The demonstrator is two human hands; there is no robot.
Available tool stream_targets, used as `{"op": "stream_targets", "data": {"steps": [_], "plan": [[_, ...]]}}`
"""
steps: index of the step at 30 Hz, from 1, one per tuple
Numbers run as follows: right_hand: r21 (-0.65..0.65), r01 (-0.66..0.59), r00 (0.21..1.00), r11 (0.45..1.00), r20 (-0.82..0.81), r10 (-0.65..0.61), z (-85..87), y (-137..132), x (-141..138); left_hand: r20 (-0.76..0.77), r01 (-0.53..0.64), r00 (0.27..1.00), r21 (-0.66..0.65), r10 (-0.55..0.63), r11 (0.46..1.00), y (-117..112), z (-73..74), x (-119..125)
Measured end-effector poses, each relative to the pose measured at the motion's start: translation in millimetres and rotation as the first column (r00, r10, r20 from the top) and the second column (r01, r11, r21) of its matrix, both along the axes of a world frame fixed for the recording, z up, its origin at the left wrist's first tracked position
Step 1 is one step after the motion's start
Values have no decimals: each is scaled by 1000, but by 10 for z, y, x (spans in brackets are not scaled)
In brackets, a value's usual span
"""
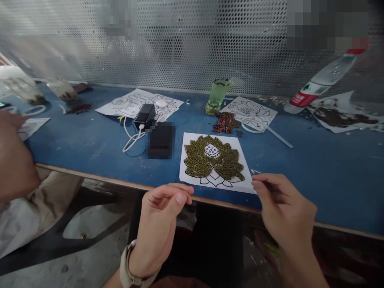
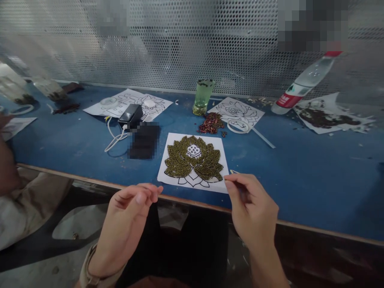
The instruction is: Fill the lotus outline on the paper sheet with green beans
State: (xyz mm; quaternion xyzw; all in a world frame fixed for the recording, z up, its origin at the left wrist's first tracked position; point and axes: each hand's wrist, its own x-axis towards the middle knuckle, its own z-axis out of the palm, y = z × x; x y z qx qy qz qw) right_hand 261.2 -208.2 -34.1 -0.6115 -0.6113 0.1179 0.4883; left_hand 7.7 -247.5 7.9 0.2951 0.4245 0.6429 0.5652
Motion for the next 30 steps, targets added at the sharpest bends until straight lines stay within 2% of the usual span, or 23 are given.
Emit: {"op": "stream_targets", "data": {"steps": [3, 8, 11, 20, 25, 28, 30], "plan": [[-5, -35, 998, 999, 55, 35, 42, 2, 31, 2, 0, 1000, 7, 0, 1000, 14, -5, 41], [-54, -154, 963, 987, 215, 162, 90, 76, 164, 30, 31, 999, -21, -30, 999, 31, 3, 133], [-54, -165, 946, 985, 275, 174, 78, 132, 223, 30, 50, 998, -13, -50, 999, 25, 22, 164], [-54, -153, 956, 987, 246, 162, 10, 151, 217, 67, 91, 993, 22, -93, 996, 24, 71, 178], [-57, -162, 951, 985, 256, 171, 4, 152, 212, 46, 76, 996, 18, -77, 997, -3, -6, 196], [-73, -203, 937, 976, 273, 216, 41, 190, 226, -30, 190, 982, 51, -189, 980, 35, -27, 149], [-103, -236, 923, 966, 286, 256, 81, 230, 255, -161, 313, 942, 99, -295, 945, 135, 47, 98]]}}
